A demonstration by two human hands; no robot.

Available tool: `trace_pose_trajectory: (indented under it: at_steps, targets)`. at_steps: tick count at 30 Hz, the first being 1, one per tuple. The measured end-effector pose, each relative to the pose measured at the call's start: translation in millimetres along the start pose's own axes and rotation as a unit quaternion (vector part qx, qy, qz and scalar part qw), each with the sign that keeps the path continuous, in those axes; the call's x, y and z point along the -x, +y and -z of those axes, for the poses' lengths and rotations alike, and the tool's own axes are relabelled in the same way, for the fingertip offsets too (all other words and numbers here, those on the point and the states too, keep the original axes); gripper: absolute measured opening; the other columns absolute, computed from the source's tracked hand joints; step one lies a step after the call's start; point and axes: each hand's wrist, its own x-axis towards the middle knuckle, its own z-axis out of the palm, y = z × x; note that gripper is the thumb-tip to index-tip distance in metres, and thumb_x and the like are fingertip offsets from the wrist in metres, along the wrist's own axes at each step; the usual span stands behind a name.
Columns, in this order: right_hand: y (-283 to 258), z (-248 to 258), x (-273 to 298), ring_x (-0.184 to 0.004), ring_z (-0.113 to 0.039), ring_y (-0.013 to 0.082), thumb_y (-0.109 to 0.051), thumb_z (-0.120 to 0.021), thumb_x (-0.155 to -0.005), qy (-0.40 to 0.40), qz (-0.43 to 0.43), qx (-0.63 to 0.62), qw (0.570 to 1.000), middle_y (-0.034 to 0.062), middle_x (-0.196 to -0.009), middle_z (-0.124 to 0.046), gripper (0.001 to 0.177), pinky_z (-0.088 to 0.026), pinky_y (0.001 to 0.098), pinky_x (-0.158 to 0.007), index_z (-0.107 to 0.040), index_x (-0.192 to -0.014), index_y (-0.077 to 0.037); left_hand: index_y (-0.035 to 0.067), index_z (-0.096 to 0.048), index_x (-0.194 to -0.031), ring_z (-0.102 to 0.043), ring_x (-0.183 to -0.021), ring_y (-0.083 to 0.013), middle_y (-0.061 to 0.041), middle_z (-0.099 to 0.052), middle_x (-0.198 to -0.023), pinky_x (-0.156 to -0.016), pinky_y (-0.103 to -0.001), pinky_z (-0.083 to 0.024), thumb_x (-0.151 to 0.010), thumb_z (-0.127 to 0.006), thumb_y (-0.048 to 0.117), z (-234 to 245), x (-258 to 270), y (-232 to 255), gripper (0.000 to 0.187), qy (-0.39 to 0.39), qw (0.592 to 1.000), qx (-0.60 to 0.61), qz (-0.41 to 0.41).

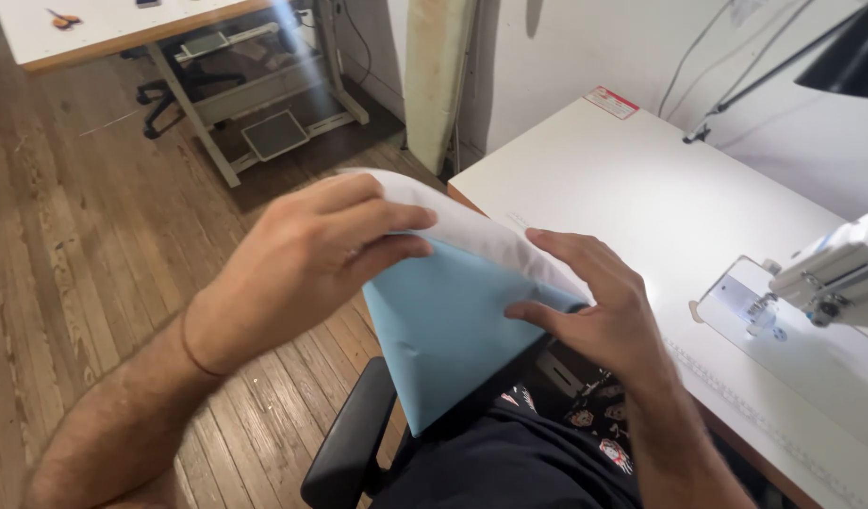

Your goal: Aligning, trimming, and inspecting leather pieces at a sewing station.

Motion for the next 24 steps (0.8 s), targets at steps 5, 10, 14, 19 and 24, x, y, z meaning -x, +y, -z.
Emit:
trace_pose_trajectory:
  at_steps: [5,10,14,19,24]
  targets:
    - [70.1,-2.7,36.1,-0.105,-0.069,0.0208,-0.022,-0.079,-0.086,-0.014,-0.131,-0.045,0.990,0.0055,-0.137,-0.068,0.053,-0.054,0.0343,-0.098,-0.062,-0.135,-0.009,0.005,-0.075,-0.120,-0.052,-0.068,-0.0116,-0.001,-0.057,-0.085,-0.057,-0.023,-0.048,-0.091,-0.081,0.007,7.1,-6.6,-9.4,0.029,-0.006,0.993,0.102,0.055]
    - [63.4,-2.0,33.1,-0.137,-0.062,0.0293,-0.050,-0.042,-0.093,-0.023,-0.491,-0.288,0.822,0.0121,-0.139,-0.069,0.061,-0.044,0.0555,-0.110,-0.051,-0.147,-0.024,0.003,-0.072,-0.133,-0.040,-0.072,-0.0130,-0.001,-0.046,-0.084,-0.059,-0.024,-0.034,-0.094,-0.086,-0.001,12.3,-8.8,-14.8,0.041,0.029,0.995,0.071,0.063]
    - [104.3,-18.1,45.2,-0.122,-0.064,0.0322,-0.062,-0.027,-0.099,-0.081,-0.305,-0.513,0.798,0.0225,-0.132,-0.068,0.076,-0.047,0.0481,-0.108,-0.050,-0.144,-0.005,-0.006,-0.067,-0.133,-0.043,-0.069,-0.0092,-0.008,-0.056,-0.096,-0.049,-0.017,-0.033,-0.093,-0.080,-0.011,14.3,-15.6,-16.8,0.042,0.021,0.981,0.169,0.089]
    - [170.7,-41.8,51.6,-0.096,-0.073,0.0398,-0.084,-0.032,-0.086,-0.081,-0.329,-0.666,0.664,0.0290,-0.113,-0.071,0.109,-0.056,0.0515,-0.085,-0.050,-0.144,0.006,-0.014,-0.055,-0.140,-0.060,-0.123,-0.0248,-0.022,-0.062,-0.131,-0.093,-0.023,-0.053,-0.099,-0.061,-0.023,19.9,-24.3,-21.9,0.043,0.027,0.944,0.312,0.103]
    - [133.6,-20.8,7.3,-0.133,-0.057,0.0330,-0.082,-0.062,-0.073,-0.082,-0.190,-0.620,0.757,0.0215,-0.146,-0.056,0.119,-0.050,0.0467,-0.109,-0.040,-0.152,0.003,-0.009,-0.058,-0.139,-0.061,-0.110,-0.0211,-0.014,-0.063,-0.121,-0.089,-0.025,-0.055,-0.100,-0.062,-0.006,1.7,-63.7,-42.9,0.040,-0.079,0.930,0.357,0.033]
